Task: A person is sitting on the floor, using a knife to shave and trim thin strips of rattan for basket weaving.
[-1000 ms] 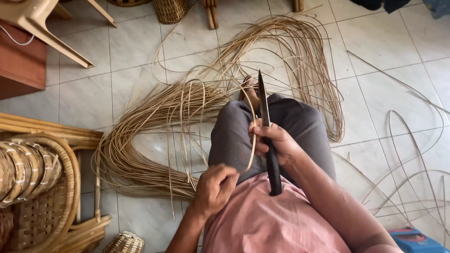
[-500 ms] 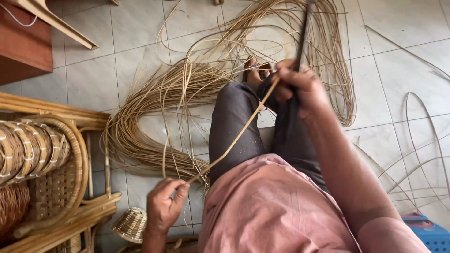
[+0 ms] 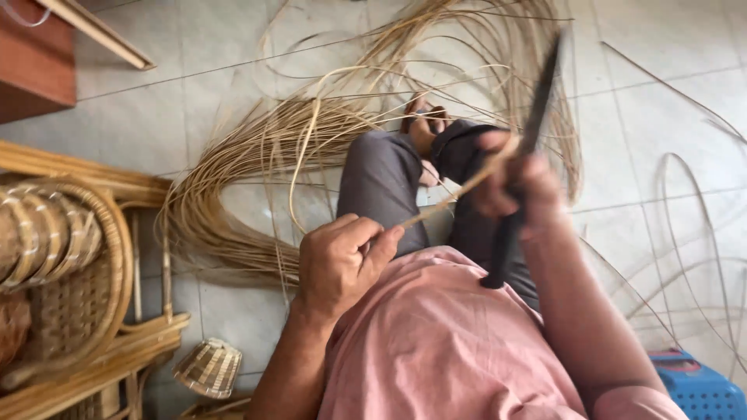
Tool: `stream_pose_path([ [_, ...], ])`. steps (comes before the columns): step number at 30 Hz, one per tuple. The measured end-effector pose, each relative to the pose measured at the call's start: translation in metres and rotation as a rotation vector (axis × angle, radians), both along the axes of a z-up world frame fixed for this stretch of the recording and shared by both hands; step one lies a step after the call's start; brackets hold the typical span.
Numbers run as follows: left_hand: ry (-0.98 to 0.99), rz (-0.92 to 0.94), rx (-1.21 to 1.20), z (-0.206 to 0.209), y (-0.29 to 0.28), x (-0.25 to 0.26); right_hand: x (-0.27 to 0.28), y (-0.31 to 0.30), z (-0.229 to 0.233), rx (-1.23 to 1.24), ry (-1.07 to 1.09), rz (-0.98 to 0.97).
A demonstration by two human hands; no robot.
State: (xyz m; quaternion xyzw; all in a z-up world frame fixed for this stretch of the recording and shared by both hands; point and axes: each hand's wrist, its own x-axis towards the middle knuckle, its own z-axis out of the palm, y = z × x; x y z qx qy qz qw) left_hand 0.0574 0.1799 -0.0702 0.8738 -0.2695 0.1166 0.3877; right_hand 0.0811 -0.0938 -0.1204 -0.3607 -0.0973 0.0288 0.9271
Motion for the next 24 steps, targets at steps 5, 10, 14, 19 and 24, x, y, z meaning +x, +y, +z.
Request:
stream_pose_path([
  [5,-0.006,-0.023,-0.029,-0.022,-0.018,0.011,-0.023,0.04,-0.052,-0.296,0.096,-0.134],
  [10,0.175,-0.122,-0.14,-0.017,-0.029,0.005,-0.025,0.058,-0.047,-0.456,0.138,-0.233],
  [14,0.25,-0.132,-0.156,-0.01,-0.02,-0.002,-0.018,0.031,-0.04,-0.365,0.111,-0.275],
  [19,0.352,-0.15,-0.177,-0.012,-0.015,-0.006,-0.016,0.019,-0.041,-0.24,0.132,-0.326],
  [24,0.33,-0.177,-0.184,-0.012,-0.024,-0.001,-0.029,0.036,-0.016,-0.421,0.126,-0.306],
])
